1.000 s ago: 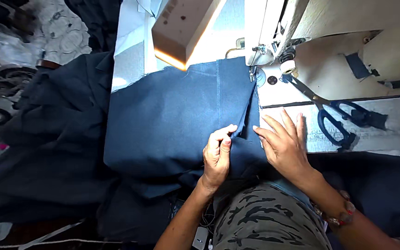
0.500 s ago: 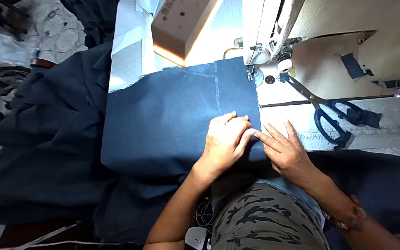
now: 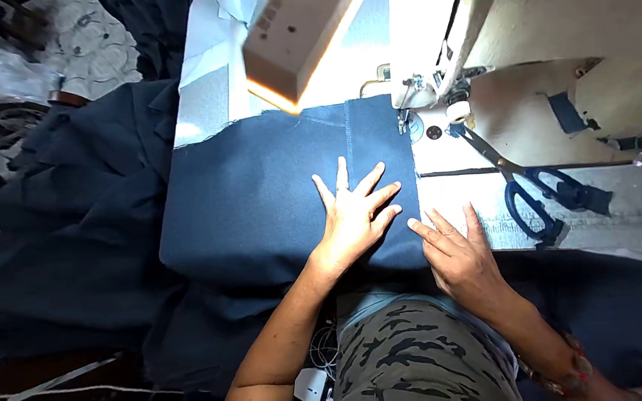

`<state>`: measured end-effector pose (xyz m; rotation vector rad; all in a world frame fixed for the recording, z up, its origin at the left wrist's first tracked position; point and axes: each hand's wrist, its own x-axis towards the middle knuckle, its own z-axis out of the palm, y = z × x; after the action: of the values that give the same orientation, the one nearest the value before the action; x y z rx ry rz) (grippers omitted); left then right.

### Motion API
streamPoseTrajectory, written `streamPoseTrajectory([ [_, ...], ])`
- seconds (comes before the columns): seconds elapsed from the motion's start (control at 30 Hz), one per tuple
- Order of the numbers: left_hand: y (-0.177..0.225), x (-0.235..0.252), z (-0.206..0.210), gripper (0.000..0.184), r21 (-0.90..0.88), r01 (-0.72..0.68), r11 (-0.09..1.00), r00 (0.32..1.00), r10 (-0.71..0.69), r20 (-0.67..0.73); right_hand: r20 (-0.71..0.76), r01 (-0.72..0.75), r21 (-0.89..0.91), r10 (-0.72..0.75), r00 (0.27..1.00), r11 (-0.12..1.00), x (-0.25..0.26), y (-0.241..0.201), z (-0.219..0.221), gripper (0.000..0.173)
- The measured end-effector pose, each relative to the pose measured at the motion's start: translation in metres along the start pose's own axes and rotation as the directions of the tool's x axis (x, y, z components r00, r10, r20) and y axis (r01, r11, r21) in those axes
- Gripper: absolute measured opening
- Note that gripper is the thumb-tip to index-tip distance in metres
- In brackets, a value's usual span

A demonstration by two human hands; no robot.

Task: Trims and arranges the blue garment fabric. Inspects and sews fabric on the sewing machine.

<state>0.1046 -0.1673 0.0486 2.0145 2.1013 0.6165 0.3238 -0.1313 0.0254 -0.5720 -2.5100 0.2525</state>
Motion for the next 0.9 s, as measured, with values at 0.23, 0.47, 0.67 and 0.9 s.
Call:
streamPoseTrajectory([
  [0.23, -0.008, 0.002, 0.005, 0.041, -0.036, 0.003, 0.999, 1.0, -0.004, -0.011, 0.019, -0.012, 0.035, 0.012, 1.0, 0.999, 0.011, 0.007, -0.002, 0.023],
  [0.47, -0.013, 0.017, -0.003, 0.04, -0.062, 0.006, 0.998, 1.0, -0.004, 0.03, 0.025, -0.005, 0.061, 0.004, 1.0, 0.998, 0.026, 0.017, 0.001, 0.022],
  [0.67, -0.028, 0.04, 0.001, 0.044, -0.077, 0.001, 0.997, 0.999, 0.003, 0.052, 0.016, -0.018, 0.07, 0.017, 1.0, 0.997, 0.042, 0.028, 0.005, 0.023],
  [0.9, -0.037, 0.067, -0.006, 0.045, -0.075, 0.021, 0.997, 0.992, -0.012, 0.126, 0.037, -0.055, 0.063, 0.053, 0.998, 0.997, 0.061, 0.04, 0.008, 0.02],
])
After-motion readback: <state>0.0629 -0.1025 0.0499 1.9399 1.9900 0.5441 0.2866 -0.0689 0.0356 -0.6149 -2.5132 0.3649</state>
